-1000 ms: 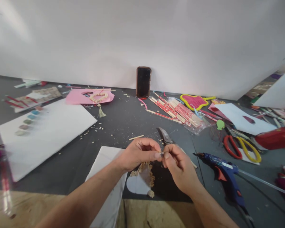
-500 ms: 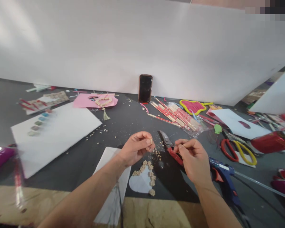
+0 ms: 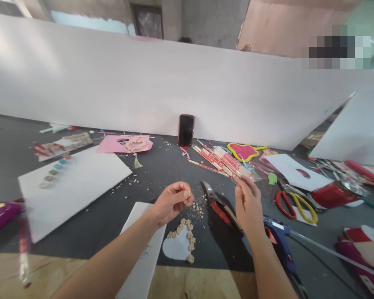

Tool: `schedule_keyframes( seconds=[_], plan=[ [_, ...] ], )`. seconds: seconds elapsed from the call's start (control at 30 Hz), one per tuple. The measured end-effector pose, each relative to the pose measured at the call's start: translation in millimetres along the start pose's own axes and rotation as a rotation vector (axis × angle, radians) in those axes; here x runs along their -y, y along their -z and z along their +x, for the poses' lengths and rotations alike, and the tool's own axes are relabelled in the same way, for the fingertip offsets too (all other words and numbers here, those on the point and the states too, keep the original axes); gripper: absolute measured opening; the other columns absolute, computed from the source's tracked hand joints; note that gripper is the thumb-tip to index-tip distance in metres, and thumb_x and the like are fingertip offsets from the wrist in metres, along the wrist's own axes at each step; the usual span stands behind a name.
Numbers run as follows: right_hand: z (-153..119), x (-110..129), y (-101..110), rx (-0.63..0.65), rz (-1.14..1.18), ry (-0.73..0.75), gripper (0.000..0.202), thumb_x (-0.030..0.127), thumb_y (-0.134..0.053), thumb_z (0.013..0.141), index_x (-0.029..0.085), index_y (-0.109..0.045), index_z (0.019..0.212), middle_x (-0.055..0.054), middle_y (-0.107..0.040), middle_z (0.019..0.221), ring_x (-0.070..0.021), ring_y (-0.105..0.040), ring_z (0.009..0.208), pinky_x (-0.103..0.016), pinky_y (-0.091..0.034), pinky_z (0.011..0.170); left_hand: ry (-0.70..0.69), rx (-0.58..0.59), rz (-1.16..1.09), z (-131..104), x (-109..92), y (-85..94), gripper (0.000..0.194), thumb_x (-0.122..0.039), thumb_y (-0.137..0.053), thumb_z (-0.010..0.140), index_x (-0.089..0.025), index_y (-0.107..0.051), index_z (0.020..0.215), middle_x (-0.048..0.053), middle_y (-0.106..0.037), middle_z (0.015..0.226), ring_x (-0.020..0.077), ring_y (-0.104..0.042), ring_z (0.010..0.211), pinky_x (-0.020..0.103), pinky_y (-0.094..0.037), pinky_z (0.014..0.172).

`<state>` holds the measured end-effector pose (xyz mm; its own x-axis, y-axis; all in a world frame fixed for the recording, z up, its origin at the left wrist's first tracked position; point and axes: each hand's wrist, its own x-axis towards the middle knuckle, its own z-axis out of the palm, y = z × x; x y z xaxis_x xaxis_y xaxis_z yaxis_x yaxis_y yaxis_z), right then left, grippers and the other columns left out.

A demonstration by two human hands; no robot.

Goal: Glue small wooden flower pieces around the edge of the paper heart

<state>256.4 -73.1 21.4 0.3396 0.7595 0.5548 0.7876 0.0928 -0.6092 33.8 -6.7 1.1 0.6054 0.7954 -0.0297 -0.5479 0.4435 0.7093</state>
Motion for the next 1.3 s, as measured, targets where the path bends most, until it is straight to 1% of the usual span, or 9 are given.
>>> schedule_keyframes(
  seconds=[0.1,0.23,0.43,0.53,0.63,0.77,0.9,1.1,1.3],
  plan=[
    [-2,1,3,-0.027,-0.001,0.018,0.026,0.031,-0.043,0.09,0.021,-0.062,0.104,-0.012,-0.059,0.107,-0.0234,-0.055,0.102,-0.042,-0.045,0.09,0.036,0.006,0.059,-1,2,-1.5,0.018,-0.024,-0.076,0.071,-0.014,-0.061,0.075,-0.001,-0.057,0.056,0.0083,-0.051,0.055,0.021,-0.037,0.058],
    [-8,4,3,0.006,0.044,0.027,0.02,0.028,-0.044,0.092,0.022,-0.06,0.101,-0.008,-0.062,0.096,-0.0199,-0.06,0.088,-0.036,-0.05,0.08,0.075,0.002,0.11,-2,2,-4.7,0.021,-0.024,-0.079,0.067,-0.013,-0.061,0.071,-0.001,-0.058,0.054,0.0085,-0.052,0.054,0.021,-0.039,0.058],
    [-7,1,-4,0.058,0.053,0.011,0.017,0.025,-0.047,0.09,0.019,-0.06,0.098,-0.009,-0.062,0.096,-0.0216,-0.059,0.092,-0.04,-0.048,0.084,0.1,0.009,0.113,-1,3,-2.9,0.02,-0.021,-0.08,0.065,-0.013,-0.063,0.071,0.0,-0.062,0.058,0.0087,-0.056,0.056,0.02,-0.04,0.057],
    [-13,11,-9,0.142,0.108,0.019,0.018,0.026,-0.048,0.09,0.02,-0.06,0.102,-0.008,-0.062,0.1,-0.0196,-0.06,0.09,-0.036,-0.051,0.08,0.098,0.034,0.146,-2,3,-3.7,0.021,-0.023,-0.081,0.063,-0.012,-0.065,0.072,0.001,-0.063,0.058,0.0089,-0.057,0.057,0.02,-0.04,0.057],
    [-24,27,-13,0.307,0.247,0.071,0.021,0.026,-0.05,0.09,0.023,-0.06,0.108,-0.008,-0.061,0.105,-0.0171,-0.061,0.087,-0.03,-0.053,0.074,0.102,0.045,0.184,-2,2,-5.3,0.025,-0.026,-0.083,0.06,-0.011,-0.066,0.072,0.003,-0.066,0.062,0.0094,-0.058,0.058,0.02,-0.04,0.057],
    [-36,41,-18,0.437,0.359,0.121,0.021,0.026,-0.051,0.089,0.025,-0.062,0.107,-0.009,-0.061,0.103,-0.0184,-0.061,0.089,-0.032,-0.052,0.076,0.087,0.061,0.187,-1,4,-4.2,0.029,-0.028,-0.084,0.058,-0.012,-0.066,0.076,0.002,-0.065,0.063,0.0097,-0.058,0.059,0.021,-0.04,0.059],
    [-40,45,-21,0.44,0.397,0.006,0.019,0.03,-0.052,0.089,0.024,-0.063,0.103,-0.007,-0.064,0.1,-0.0171,-0.063,0.079,-0.03,-0.053,0.068,0.059,0.109,0.232,-1,7,-1.3,0.025,-0.028,-0.081,0.063,-0.012,-0.067,0.078,0.002,-0.065,0.067,0.0093,-0.057,0.062,0.021,-0.04,0.06],
    [-39,53,-25,0.412,0.415,-0.194,0.018,0.034,-0.057,0.084,0.021,-0.065,0.092,-0.002,-0.065,0.07,-0.0146,-0.061,0.06,-0.026,-0.051,0.058,0.034,0.105,0.281,-3,5,-4.7,0.022,-0.025,-0.08,0.064,-0.012,-0.069,0.079,0.001,-0.065,0.067,0.0082,-0.055,0.062,0.021,-0.042,0.063],
    [-36,55,-24,0.407,0.368,-0.204,0.019,0.035,-0.057,0.083,0.02,-0.068,0.087,0.001,-0.062,0.061,-0.0125,-0.056,0.055,-0.023,-0.046,0.054,-0.007,0.056,0.32,-3,4,-7.3,0.019,-0.024,-0.081,0.062,-0.013,-0.072,0.077,0.001,-0.067,0.066,0.0085,-0.056,0.061,0.022,-0.044,0.062]
  ],
)
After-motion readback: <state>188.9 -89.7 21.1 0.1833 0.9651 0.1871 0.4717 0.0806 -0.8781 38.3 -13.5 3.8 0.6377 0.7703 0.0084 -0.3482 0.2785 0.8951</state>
